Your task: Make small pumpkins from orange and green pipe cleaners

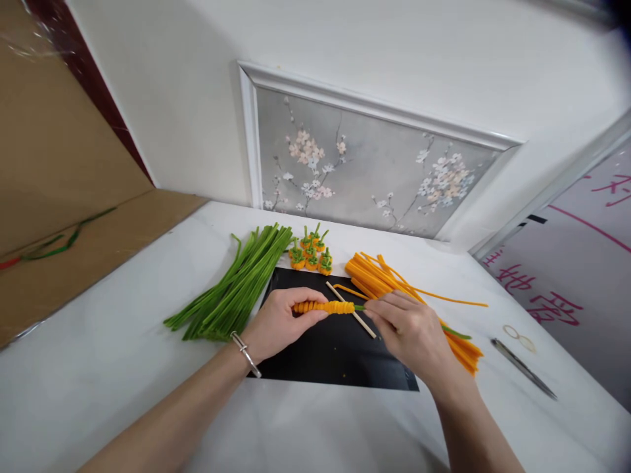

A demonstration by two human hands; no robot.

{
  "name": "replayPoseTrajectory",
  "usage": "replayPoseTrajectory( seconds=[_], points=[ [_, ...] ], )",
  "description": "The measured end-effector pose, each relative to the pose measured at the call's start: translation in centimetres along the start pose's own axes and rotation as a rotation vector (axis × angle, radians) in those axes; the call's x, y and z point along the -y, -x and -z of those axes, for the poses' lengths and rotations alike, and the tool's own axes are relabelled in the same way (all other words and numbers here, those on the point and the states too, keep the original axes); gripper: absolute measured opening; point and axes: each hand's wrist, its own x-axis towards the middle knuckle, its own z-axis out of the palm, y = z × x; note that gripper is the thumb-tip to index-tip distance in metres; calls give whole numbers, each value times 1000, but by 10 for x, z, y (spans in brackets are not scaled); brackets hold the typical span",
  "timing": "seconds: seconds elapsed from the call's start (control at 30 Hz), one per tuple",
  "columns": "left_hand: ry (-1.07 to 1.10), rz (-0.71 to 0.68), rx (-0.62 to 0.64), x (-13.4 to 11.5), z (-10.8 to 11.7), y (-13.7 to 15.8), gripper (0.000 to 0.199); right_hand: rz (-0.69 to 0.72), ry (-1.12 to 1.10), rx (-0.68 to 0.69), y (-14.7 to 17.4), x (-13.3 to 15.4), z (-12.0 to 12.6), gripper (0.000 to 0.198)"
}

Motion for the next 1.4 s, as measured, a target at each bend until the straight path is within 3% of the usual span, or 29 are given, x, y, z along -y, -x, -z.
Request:
replayPoseTrajectory(
  seconds=[0.3,0.5,0.7,0.83,1.07,1.27,1.4],
  points=[
    [6,14,53,-1,5,1,20,66,295,34,-3,16,11,24],
    [-10,-10,84,-7,-1,2,13,73,312,51,-5,19,6,21],
    [180,124,110,-7,-7,4,14,75,318,23,-6,22,5,17],
    [110,55,86,-8,-10,4,15,108,323,44,-8,26,4,19],
    [35,-35,38,-8,-14,6,15,77,224,107,-8,31,-2,21],
    [29,-36,11,-8,-10,3,14,-76,-54,95,-1,9,0,22],
    [41,-44,31,-9,-8,4,14,-91,-175,79,1,-2,3,19]
  ],
)
